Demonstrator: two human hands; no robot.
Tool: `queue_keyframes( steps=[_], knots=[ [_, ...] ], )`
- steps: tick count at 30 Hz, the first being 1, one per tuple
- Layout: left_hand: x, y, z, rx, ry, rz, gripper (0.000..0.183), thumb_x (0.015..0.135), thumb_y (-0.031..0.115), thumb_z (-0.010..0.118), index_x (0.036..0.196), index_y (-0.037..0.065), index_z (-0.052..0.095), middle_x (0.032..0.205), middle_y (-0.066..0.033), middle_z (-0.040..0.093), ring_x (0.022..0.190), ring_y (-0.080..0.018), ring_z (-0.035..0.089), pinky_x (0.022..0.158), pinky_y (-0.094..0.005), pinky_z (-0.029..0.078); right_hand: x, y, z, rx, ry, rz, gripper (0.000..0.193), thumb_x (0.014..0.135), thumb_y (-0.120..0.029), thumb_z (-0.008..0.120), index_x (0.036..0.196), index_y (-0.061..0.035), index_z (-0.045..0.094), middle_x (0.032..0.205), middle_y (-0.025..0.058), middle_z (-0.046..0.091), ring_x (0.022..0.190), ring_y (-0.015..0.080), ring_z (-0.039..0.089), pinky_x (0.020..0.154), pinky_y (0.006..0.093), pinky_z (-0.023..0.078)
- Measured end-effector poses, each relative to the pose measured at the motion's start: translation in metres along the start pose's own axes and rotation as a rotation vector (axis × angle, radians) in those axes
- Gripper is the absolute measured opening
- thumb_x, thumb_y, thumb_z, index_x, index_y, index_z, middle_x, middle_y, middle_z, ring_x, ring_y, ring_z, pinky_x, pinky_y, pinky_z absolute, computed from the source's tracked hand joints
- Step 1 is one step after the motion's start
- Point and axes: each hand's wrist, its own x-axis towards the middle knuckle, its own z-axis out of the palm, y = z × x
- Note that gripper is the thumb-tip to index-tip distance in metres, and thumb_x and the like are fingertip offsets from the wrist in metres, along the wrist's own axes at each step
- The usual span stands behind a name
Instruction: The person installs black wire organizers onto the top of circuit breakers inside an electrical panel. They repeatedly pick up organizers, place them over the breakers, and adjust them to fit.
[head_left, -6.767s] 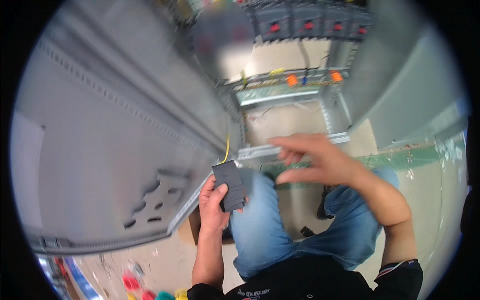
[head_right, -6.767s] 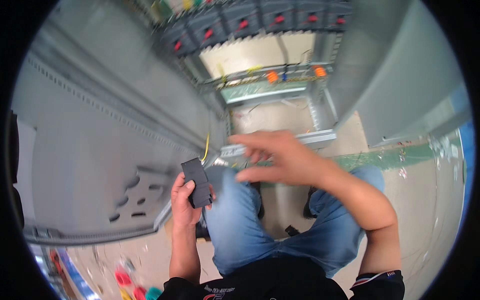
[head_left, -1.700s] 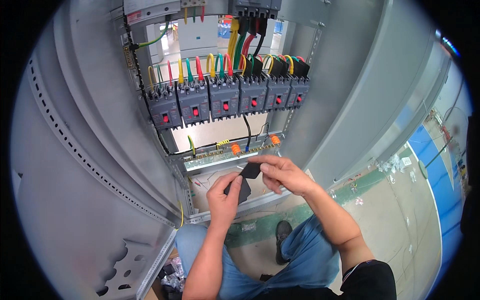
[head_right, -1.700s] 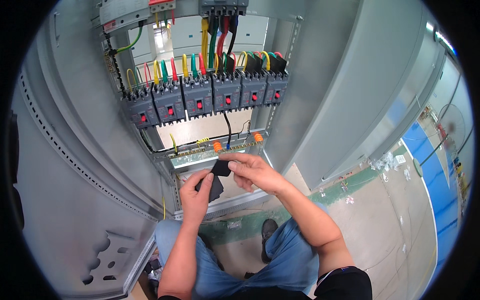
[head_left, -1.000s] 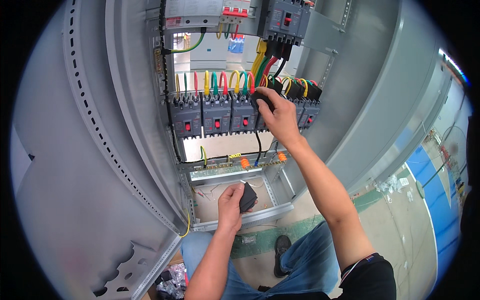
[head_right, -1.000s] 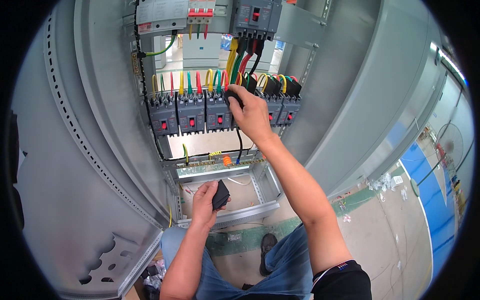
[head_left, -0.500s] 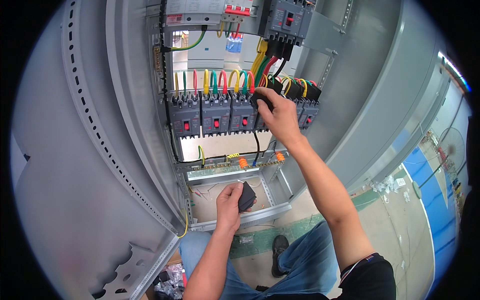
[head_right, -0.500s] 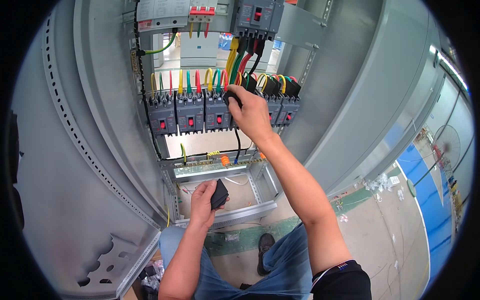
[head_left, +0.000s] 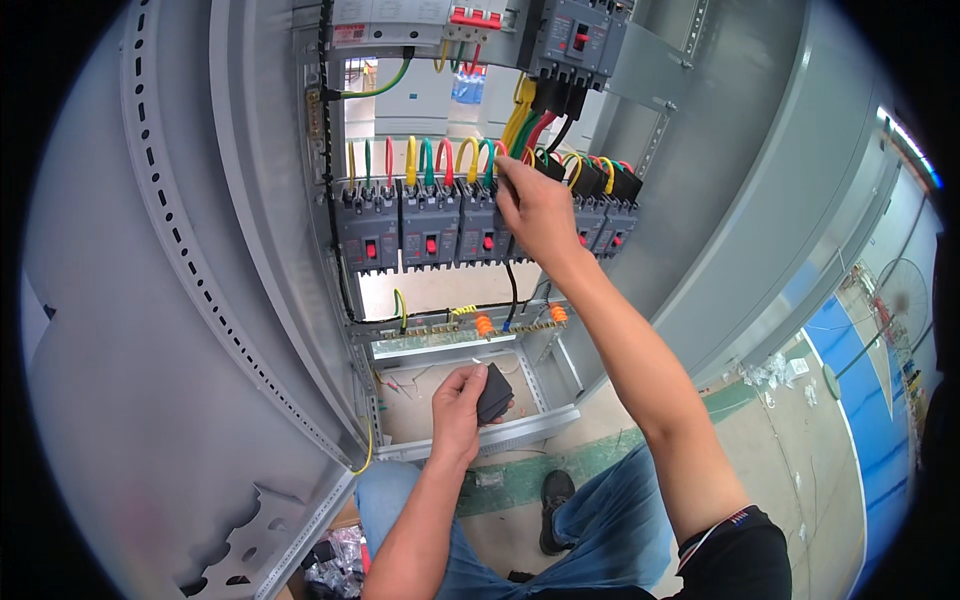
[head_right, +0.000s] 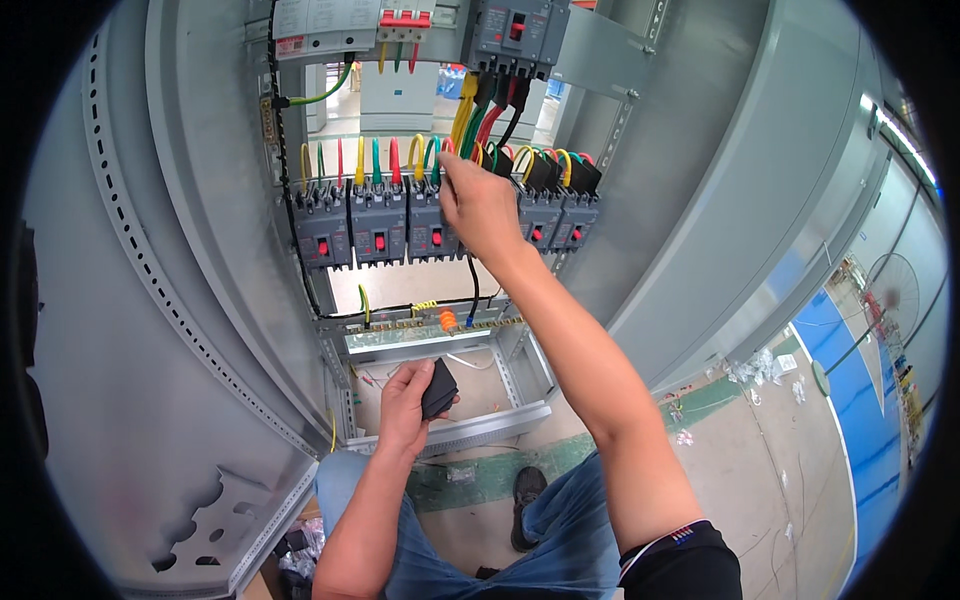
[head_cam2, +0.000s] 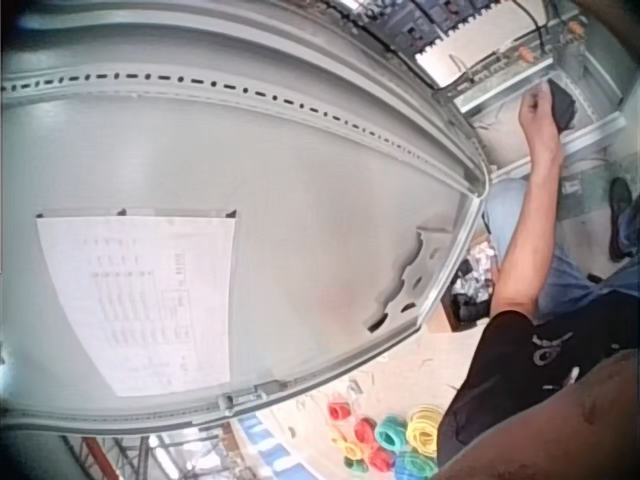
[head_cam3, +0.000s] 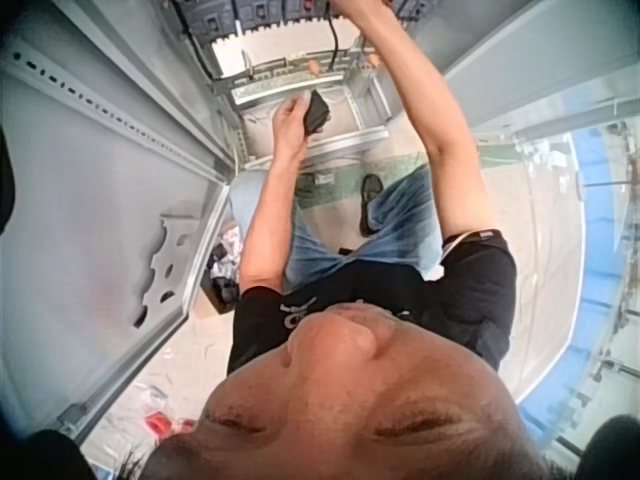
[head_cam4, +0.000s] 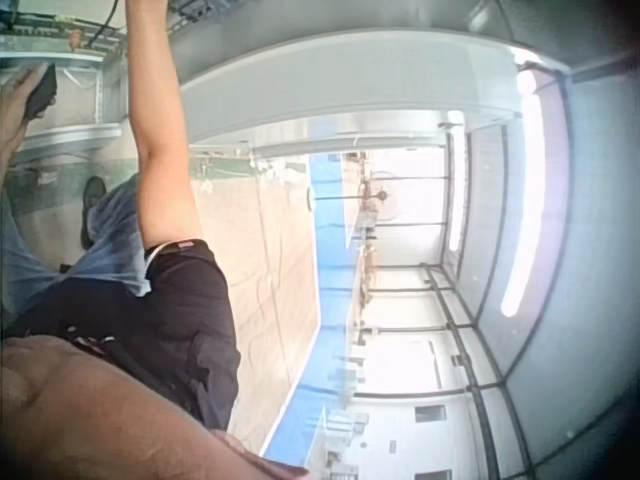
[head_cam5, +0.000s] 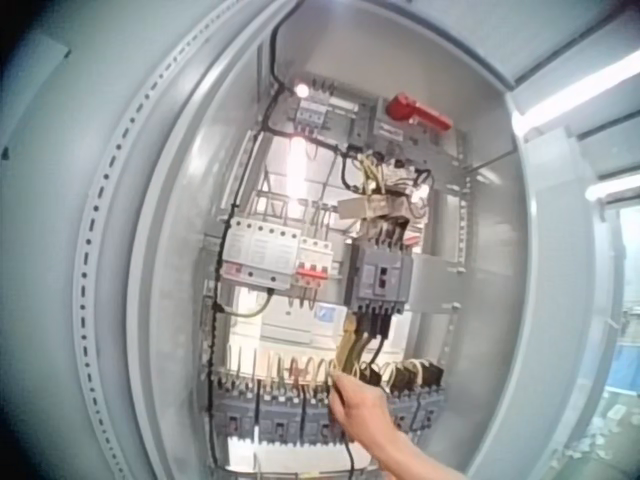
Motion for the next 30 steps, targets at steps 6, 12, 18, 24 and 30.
queue_keyframes(
  steps=[6,12,18,24,30],
  knots=[
    [-0.003,0.003,-0.006,-0.011,0.013,0.010,0.026,0.106,0.032,0.066,0.109,0.006,0.065,0.089,-0.0095,0.073,0.072,-0.0211,0.076,0.050,-0.0283,0.056,0.005,-0.019,-0.025,0.026,0.193,0.048,0.047,0.089,-0.026,0.084,0.125,-0.0001,0.070,0.102,0.0155,0.073,0.090,0.0309,0.070,0.081,0.0394,0.056],
    [-0.006,0.006,-0.007,-0.028,0.000,-0.002,0.025,0.106,0.030,0.065,0.109,0.006,0.066,0.089,-0.0096,0.073,0.073,-0.0213,0.075,0.051,-0.0288,0.056,0.045,-0.050,-0.030,0.072,0.487,-0.309,0.043,0.097,-0.036,0.074,0.126,-0.0046,0.071,0.137,0.0184,0.066,0.134,0.0369,0.055,0.114,0.0483,0.039],
    [-0.005,0.001,-0.005,-0.018,-0.003,-0.027,0.026,0.107,0.031,0.065,0.109,0.005,0.066,0.090,-0.0095,0.073,0.072,-0.0214,0.075,0.051,-0.0295,0.055,0.048,-0.004,0.046,-0.209,0.288,-0.256,0.036,0.094,-0.031,0.077,0.120,-0.0070,0.074,0.145,0.0148,0.062,0.143,0.0376,0.049,0.122,0.0581,0.025],
    [-0.007,0.007,-0.006,-0.039,-0.015,0.000,0.025,0.107,0.030,0.065,0.111,0.006,0.066,0.090,-0.0086,0.073,0.072,-0.0210,0.075,0.051,-0.0296,0.054,0.034,-0.025,-0.004,0.043,0.449,-0.270,0.041,0.100,-0.041,0.070,0.121,-0.0059,0.074,0.150,0.0160,0.060,0.147,0.0388,0.043,0.123,0.0541,0.028],
    [-0.002,-0.001,0.003,-0.009,-0.029,-0.031,0.025,0.106,0.030,0.065,0.111,0.005,0.066,0.090,-0.0097,0.073,0.072,-0.0208,0.075,0.051,-0.0287,0.054,0.063,-0.003,0.051,-0.119,0.260,-0.351,0.042,0.091,-0.035,0.078,0.122,-0.0065,0.072,0.150,0.0161,0.058,0.144,0.0376,0.048,0.120,0.0563,0.032]
  ],
)
